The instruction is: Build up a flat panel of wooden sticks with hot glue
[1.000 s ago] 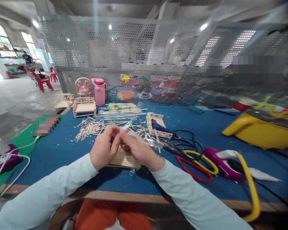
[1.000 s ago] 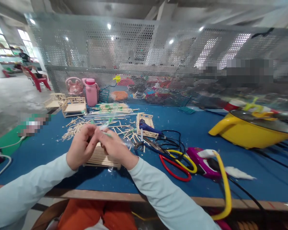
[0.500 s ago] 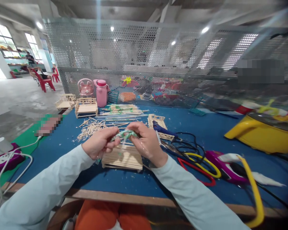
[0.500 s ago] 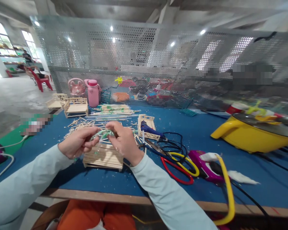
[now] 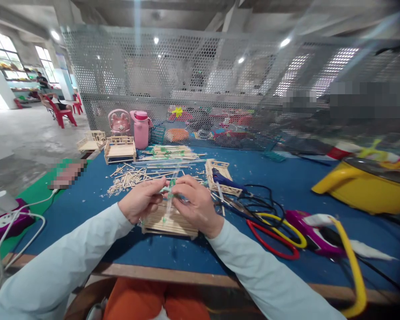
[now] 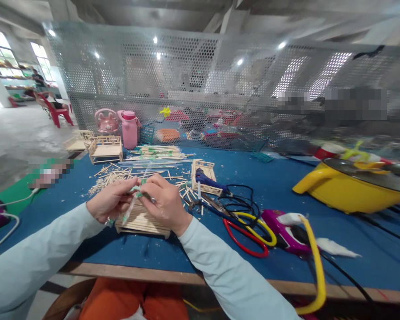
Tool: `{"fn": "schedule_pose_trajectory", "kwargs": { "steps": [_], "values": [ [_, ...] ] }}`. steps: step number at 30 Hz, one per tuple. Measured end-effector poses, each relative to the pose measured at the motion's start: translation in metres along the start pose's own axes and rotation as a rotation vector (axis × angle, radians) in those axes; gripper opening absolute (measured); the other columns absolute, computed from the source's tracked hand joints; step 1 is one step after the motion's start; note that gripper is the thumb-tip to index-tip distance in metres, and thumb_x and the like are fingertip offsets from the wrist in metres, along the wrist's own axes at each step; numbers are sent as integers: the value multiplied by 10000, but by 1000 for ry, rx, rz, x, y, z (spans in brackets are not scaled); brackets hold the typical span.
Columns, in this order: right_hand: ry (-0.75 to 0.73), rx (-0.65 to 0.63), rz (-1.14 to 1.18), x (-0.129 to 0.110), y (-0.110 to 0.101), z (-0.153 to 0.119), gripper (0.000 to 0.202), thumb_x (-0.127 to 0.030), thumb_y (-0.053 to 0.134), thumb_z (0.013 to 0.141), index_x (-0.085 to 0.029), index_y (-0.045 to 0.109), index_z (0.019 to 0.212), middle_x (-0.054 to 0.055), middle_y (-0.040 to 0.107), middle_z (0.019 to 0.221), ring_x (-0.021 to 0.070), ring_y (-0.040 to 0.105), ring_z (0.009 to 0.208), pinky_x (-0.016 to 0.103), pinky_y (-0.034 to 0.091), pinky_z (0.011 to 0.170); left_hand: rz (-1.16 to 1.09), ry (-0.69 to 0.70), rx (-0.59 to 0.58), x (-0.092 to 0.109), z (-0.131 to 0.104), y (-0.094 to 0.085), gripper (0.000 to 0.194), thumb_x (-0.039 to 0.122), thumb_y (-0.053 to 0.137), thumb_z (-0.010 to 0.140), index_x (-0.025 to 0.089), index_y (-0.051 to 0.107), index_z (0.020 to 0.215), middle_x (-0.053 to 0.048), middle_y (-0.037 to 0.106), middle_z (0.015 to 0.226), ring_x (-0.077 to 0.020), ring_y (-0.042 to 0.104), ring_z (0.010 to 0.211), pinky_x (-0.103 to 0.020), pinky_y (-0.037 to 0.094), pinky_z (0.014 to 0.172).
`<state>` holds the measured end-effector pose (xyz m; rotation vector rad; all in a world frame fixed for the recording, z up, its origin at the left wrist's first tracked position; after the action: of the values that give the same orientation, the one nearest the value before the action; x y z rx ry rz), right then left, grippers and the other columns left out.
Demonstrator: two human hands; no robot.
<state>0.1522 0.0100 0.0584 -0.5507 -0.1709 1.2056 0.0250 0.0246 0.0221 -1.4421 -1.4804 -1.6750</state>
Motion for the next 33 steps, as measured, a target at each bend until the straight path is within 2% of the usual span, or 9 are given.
{"fn": "schedule_pose_trajectory", "kwargs": {
  "steps": [4, 6, 10, 13, 16, 19, 23, 28, 33],
  "values": [
    [119, 20, 134, 2, 1, 0, 78, -149, 548, 784, -189, 570, 721, 15, 553, 703, 124, 505, 681, 252, 418, 620, 85, -18, -16, -2, 0, 2, 422, 550, 671, 633, 154, 526, 627, 104, 279, 442, -13, 143, 350, -143, 107, 318],
    [372, 42, 332, 10, 4, 0, 126, -244, 593, 773, -187, 554, 668, -16, 520, 624, 100, 465, 591, 228, 382, 551, 176, 95, 23, 3, -1, 2, 421, 558, 662, 636, 154, 547, 609, 105, 257, 423, -19, 159, 346, -150, 127, 319],
    [1009, -15, 885, 25, 21, -10, 303, -454, 553, 773, -196, 464, 642, -78, 437, 454, 44, 293, 352, 181, 210, 349, 596, 620, 110, 20, -5, 1, 275, 408, 631, 734, 154, 652, 634, 7, 561, 544, -84, 498, 510, -191, 406, 489],
    [1118, -83, 1005, 25, 25, -11, 327, -486, 583, 732, -202, 436, 667, -94, 437, 415, 32, 253, 294, 163, 151, 308, 904, 991, 91, 23, -13, 5, 122, 207, 588, 777, 180, 706, 771, -52, 683, 773, -132, 615, 710, -233, 475, 652],
    [1151, -77, 1065, 26, 25, -11, 351, -484, 627, 698, -201, 422, 671, -98, 458, 429, 26, 292, 300, 146, 179, 306, 1070, 1143, 69, 20, -18, 9, 187, 130, 542, 784, 196, 705, 847, -55, 691, 803, -122, 627, 718, -219, 482, 651],
    [1135, -34, 1112, 25, 25, -10, 366, -465, 666, 669, -191, 426, 643, -88, 496, 466, 27, 381, 354, 140, 264, 339, 1047, 1070, 218, 20, -17, 6, 170, 122, 558, 748, 178, 697, 827, -48, 693, 763, -119, 615, 668, -213, 471, 607],
    [1068, -69, 1207, 18, 29, -9, 309, -319, 767, 565, -167, 504, 624, -48, 590, 560, 51, 535, 507, 169, 428, 518, 717, 726, 451, 19, -7, -8, 68, 163, 599, 679, 149, 659, 706, -15, 663, 634, -109, 571, 572, -208, 441, 553],
    [970, -49, 1276, 20, 29, -9, 249, -201, 679, 646, -183, 621, 887, -7, 677, 758, 81, 614, 665, 197, 458, 606, 257, 393, 316, 6, 6, -13, 221, 340, 677, 616, 149, 566, 605, 58, 503, 451, -51, 400, 392, -179, 331, 414],
    [852, -14, 987, 24, 20, -5, 209, -168, 692, 644, -200, 612, 835, -32, 662, 703, 97, 612, 663, 223, 453, 619, 318, 357, 226, 3, 3, -5, 310, 431, 690, 613, 141, 580, 600, 68, 436, 404, -39, 328, 346, -167, 266, 347]
  ]
}}
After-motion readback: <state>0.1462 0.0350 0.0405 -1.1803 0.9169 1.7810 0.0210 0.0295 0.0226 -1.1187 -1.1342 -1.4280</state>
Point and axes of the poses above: each hand's wrist, its own z-axis towards the middle knuckle, its own y-axis out of the palm, x = y × z, the point moved 4 cm from there along z, towards the middle knuckle
